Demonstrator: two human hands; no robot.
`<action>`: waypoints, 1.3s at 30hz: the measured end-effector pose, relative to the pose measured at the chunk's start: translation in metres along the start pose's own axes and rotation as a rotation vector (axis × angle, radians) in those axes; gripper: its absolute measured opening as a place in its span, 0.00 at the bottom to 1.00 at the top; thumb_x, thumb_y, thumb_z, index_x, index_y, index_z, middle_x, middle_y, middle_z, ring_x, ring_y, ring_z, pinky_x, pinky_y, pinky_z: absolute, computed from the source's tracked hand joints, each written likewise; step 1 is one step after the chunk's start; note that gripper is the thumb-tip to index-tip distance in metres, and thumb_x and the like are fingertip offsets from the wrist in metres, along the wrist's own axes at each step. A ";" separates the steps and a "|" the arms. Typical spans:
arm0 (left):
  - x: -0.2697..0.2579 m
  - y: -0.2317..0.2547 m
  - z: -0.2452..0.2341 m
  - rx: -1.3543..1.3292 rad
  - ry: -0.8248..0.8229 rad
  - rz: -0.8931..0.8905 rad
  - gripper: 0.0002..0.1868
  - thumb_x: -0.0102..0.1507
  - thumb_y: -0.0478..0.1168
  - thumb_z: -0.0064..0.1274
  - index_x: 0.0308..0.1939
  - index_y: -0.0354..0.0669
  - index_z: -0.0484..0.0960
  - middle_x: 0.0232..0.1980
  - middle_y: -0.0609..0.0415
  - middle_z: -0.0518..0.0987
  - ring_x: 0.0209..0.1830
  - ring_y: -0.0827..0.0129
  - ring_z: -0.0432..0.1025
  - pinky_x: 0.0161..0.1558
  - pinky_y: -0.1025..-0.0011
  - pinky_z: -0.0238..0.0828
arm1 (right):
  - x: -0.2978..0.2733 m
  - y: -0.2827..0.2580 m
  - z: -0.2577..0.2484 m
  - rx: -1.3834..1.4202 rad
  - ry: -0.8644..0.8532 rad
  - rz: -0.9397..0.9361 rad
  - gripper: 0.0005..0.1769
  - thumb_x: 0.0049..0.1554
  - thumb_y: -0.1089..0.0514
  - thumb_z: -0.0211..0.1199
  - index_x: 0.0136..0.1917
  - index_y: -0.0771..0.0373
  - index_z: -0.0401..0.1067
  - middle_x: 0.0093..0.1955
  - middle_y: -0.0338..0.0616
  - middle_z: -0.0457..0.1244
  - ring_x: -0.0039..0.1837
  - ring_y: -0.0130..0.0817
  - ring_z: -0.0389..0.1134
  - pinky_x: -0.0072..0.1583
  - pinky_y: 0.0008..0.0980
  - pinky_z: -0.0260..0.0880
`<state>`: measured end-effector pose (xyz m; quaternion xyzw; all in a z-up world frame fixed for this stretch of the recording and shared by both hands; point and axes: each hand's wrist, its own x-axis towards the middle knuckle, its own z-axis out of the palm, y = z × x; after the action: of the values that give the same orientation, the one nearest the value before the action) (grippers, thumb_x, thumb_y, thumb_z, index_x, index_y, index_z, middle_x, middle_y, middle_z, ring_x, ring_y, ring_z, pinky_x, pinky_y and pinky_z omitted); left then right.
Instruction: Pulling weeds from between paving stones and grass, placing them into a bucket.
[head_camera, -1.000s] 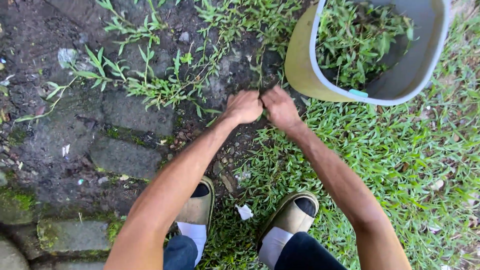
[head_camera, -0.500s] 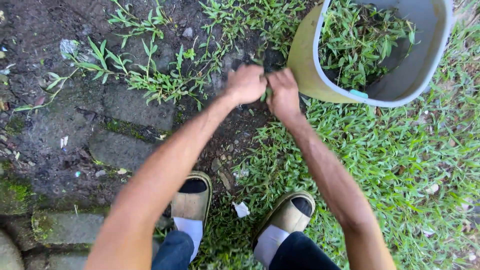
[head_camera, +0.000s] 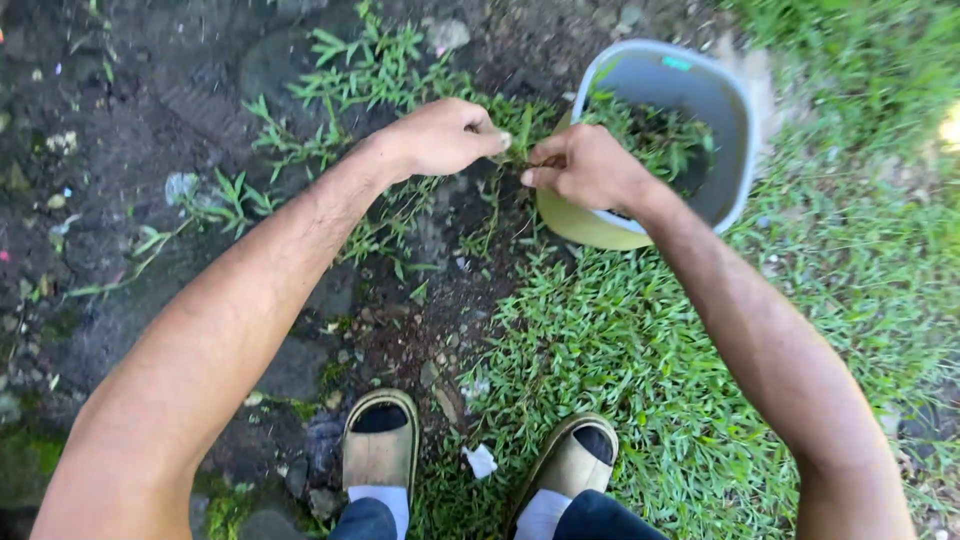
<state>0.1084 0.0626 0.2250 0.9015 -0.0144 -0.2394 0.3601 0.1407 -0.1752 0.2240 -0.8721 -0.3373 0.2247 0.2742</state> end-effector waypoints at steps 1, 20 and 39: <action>0.000 0.015 -0.007 0.008 0.008 0.023 0.20 0.64 0.55 0.54 0.47 0.43 0.86 0.40 0.53 0.83 0.42 0.67 0.75 0.46 0.62 0.71 | -0.004 0.001 -0.017 -0.015 0.021 0.003 0.16 0.56 0.49 0.71 0.52 0.62 0.81 0.41 0.50 0.72 0.43 0.37 0.73 0.50 0.39 0.72; 0.017 0.000 0.038 0.174 -0.014 0.148 0.18 0.64 0.53 0.57 0.50 0.46 0.86 0.52 0.49 0.84 0.54 0.58 0.78 0.59 0.59 0.73 | -0.057 0.016 -0.059 -0.410 0.120 0.285 0.16 0.60 0.49 0.65 0.57 0.57 0.80 0.44 0.55 0.72 0.44 0.50 0.76 0.55 0.45 0.76; -0.009 -0.168 0.181 0.500 0.229 0.152 0.23 0.53 0.33 0.62 0.52 0.37 0.80 0.54 0.46 0.78 0.60 0.55 0.69 0.60 0.52 0.66 | 0.009 0.034 0.215 -0.324 0.091 0.014 0.23 0.48 0.52 0.74 0.54 0.64 0.77 0.53 0.53 0.67 0.61 0.53 0.66 0.65 0.46 0.66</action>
<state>-0.0040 0.0726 0.0050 0.9799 -0.0997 -0.0973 0.1426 0.0385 -0.1203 0.0397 -0.9165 -0.3501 0.1297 0.1435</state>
